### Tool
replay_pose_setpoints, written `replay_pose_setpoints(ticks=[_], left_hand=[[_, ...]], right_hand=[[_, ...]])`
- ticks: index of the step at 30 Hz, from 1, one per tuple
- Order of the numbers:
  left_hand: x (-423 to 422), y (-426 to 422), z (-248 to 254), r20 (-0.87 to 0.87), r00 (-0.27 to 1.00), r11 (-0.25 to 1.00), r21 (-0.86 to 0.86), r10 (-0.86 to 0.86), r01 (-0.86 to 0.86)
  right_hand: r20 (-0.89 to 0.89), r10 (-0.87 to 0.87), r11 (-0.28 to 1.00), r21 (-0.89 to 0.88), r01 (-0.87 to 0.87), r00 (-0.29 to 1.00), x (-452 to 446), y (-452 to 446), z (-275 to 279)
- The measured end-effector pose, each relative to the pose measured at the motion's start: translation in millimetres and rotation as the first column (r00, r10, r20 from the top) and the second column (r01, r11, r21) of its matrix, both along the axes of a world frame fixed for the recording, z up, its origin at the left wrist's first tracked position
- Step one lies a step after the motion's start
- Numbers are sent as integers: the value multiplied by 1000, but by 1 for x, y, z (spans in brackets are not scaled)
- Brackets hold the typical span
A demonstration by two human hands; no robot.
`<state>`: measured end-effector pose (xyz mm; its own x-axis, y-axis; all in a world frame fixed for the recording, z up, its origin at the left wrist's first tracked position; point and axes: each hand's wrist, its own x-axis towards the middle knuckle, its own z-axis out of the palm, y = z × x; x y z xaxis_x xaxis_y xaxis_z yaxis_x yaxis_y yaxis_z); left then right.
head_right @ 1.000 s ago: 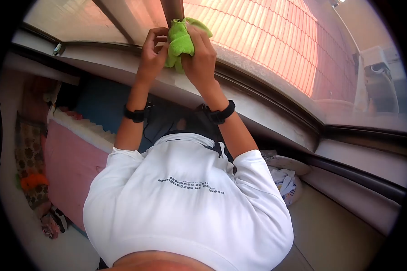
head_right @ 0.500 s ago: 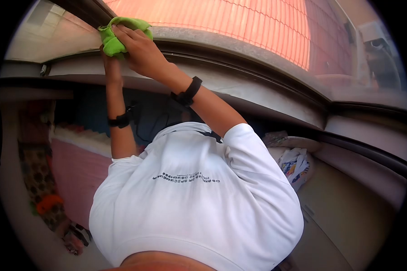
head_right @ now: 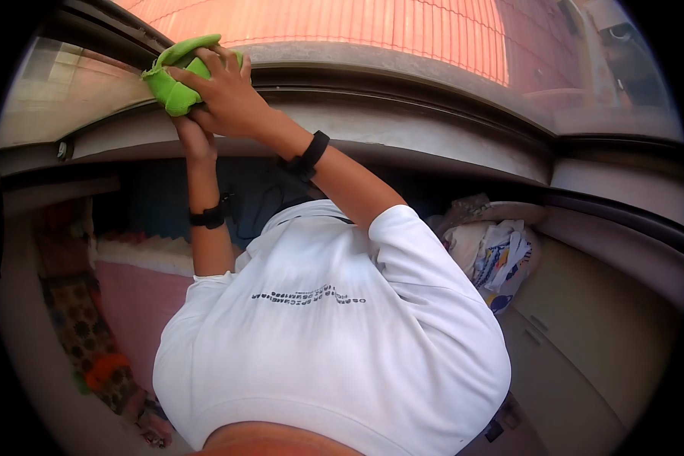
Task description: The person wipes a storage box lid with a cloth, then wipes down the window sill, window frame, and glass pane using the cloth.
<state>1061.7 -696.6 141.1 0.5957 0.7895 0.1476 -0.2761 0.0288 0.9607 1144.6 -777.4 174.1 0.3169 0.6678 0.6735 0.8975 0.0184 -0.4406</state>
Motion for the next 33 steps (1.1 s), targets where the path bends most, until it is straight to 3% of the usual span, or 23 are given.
replay_pose_setpoints(ticks=[1, 2, 3, 4, 6, 8, 10, 12, 14, 16, 18, 21, 23, 24, 26, 27, 30, 33], left_hand=[[2, -8, -3, 58, 998, 998, -47, -35, 38], [4, -11, -8, 117, 991, 993, -93, -66, 77], [2, -9, -27, 118, 990, 996, -43, -74, 79], [6, -20, -25, 113, 990, 995, -47, -83, 89], [10, -35, -17, -61, 957, 955, 75, -284, 288], [20, -47, -4, -3, 912, 911, 58, -409, 409], [36, -64, 4, -209, 769, 766, 115, -604, 633], [81, -139, 15, -300, 742, 660, 339, -600, 671], [112, -191, 13, -428, 643, 513, 390, -635, 765], [141, -246, 7, -359, 559, 485, 279, -747, 828], [167, -292, 14, -424, 317, 301, 106, -849, 948], [218, -376, -28, -344, 265, 229, 142, -901, 963], [245, -416, -34, -82, 228, 240, -194, -970, 951], [253, -424, -37, -80, 225, 237, -198, -971, 951], [269, -438, -27, 58, 308, 203, -635, -950, 746], [271, -443, -33, 116, 390, 209, -688, -913, 695], [268, -428, -42, 101, 413, 222, -716, -905, 662], [250, -399, -46, 71, 442, 254, -733, -894, 631]], right_hand=[[-6, -6, 1000, -4, 6, 1000, 4, -3, -7], [-110, 96, 995, 22, -95, 989, 10, -9, -13], [-209, 198, 980, 57, -190, 958, 17, -16, -20], [-215, 188, 982, 54, -181, 958, 24, -38, -17], [-680, 308, 942, 123, -311, 665, 26, -76, -2], [-723, 251, 961, 104, -258, 644, 32, -98, 13], [-739, 32, 998, -15, -64, 673, 47, -122, 24], [-718, -79, 996, -29, 83, 691, 84, -204, 11], [-731, -225, 963, -64, 263, 644, 110, -271, 0], [-794, -293, 891, -25, 454, 532, 123, -323, 4], [-771, -442, 720, 0, 694, 458, 142, -373, -10], [-805, -516, 510, -16, 860, 291, 177, -439, -27], [-838, -493, 486, -43, 873, 233, 203, -463, -40], [-846, -491, 492, -72, 867, 209, 213, -471, -47], [-833, -516, 533, -132, 836, 197, 223, -468, -48], [-825, -536, 534, -168, 829, 178, 225, -460, -49], [-828, -533, 562, -194, 804, 173, 225, -446, -51], [-750, -614, 562, -196, 803, 247, 210, -415, -63]])
